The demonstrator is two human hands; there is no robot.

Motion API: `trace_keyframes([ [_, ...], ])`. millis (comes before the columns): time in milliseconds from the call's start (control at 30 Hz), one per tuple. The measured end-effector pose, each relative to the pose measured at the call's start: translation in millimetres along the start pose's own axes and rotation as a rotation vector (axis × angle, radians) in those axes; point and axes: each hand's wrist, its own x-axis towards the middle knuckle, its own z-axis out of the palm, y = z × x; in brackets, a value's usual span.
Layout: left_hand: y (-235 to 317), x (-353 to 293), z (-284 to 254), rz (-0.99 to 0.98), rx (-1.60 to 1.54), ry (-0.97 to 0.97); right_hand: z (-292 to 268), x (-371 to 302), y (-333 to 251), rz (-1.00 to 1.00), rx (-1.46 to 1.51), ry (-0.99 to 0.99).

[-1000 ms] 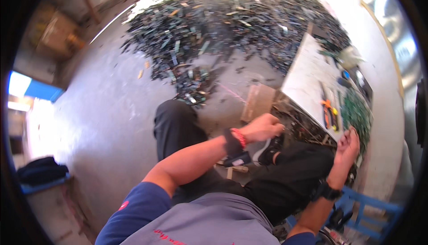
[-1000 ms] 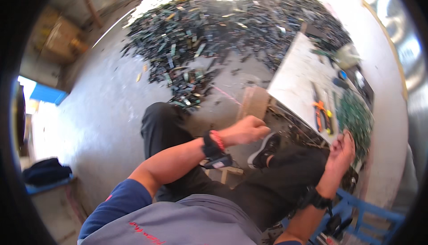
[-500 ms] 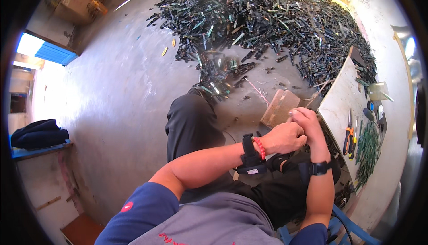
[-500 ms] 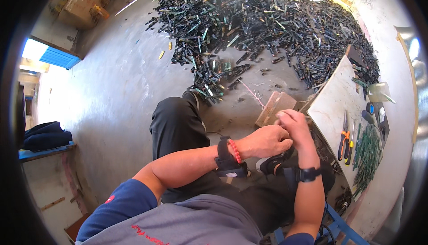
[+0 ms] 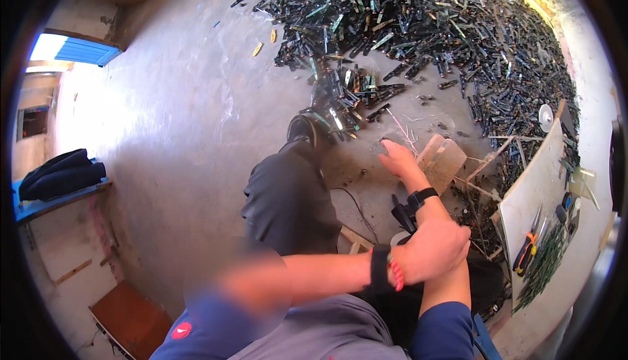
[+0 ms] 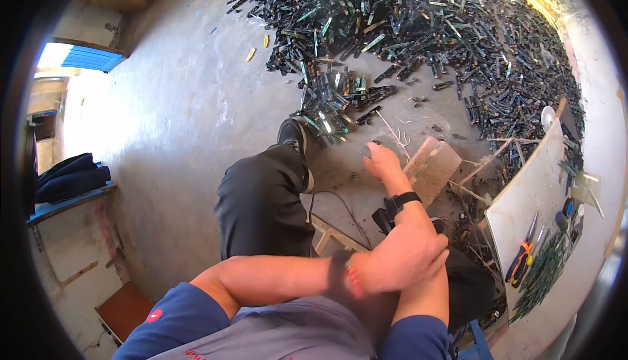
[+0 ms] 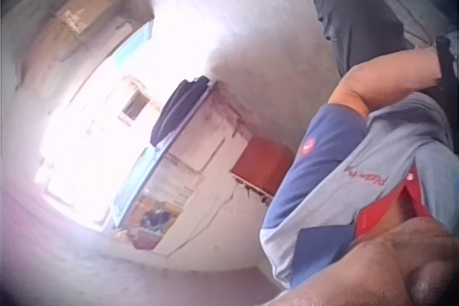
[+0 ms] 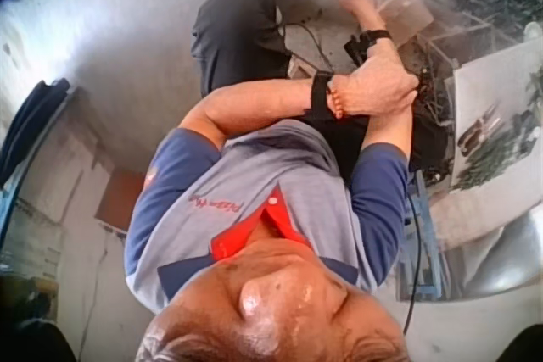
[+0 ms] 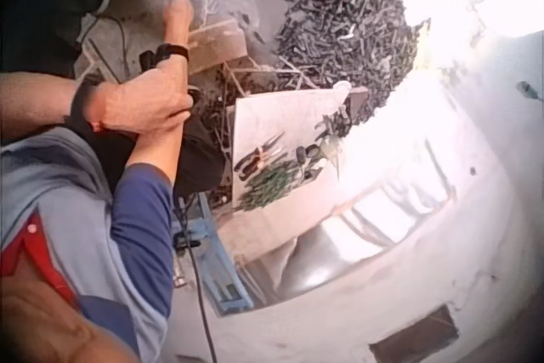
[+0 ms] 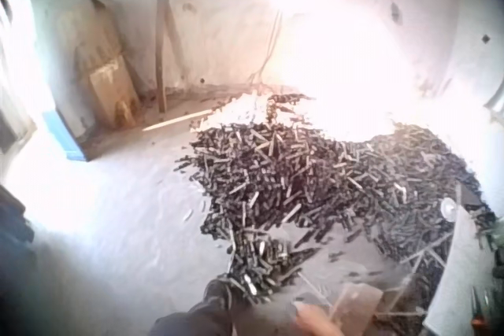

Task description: The person sits on the floor and uses a screwdriver and pliers to disassemble small green circuit boards. They remove components and strip wires, placing the processed pieces onto a nearby white table.

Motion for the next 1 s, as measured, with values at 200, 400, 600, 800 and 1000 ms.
trace_keyframes([
  [200,18.2,-35.2,-46.1,0.008,-0.172,-0.162,51.9,63.3,-0.5,0.098,0.113,0.049],
  [400,15.2,-18.1,-70.8,0.017,-0.267,0.023,54.6,97.3,0.1,0.241,0.071,-0.068],
  [600,17.2,-14.1,-103.0,-0.029,-0.303,0.087,53.2,124.2,-10.1,0.205,0.053,-0.072],
  [800,12.4,-7.9,-107.6,-0.061,-0.25,0.029,74.7,136.6,-5.4,0.183,-0.003,0.113],
  [1000,18.7,-5.1,-94.7,-0.044,-0.355,-0.046,104.8,85.2,11.2,0.015,0.109,0.357],
])
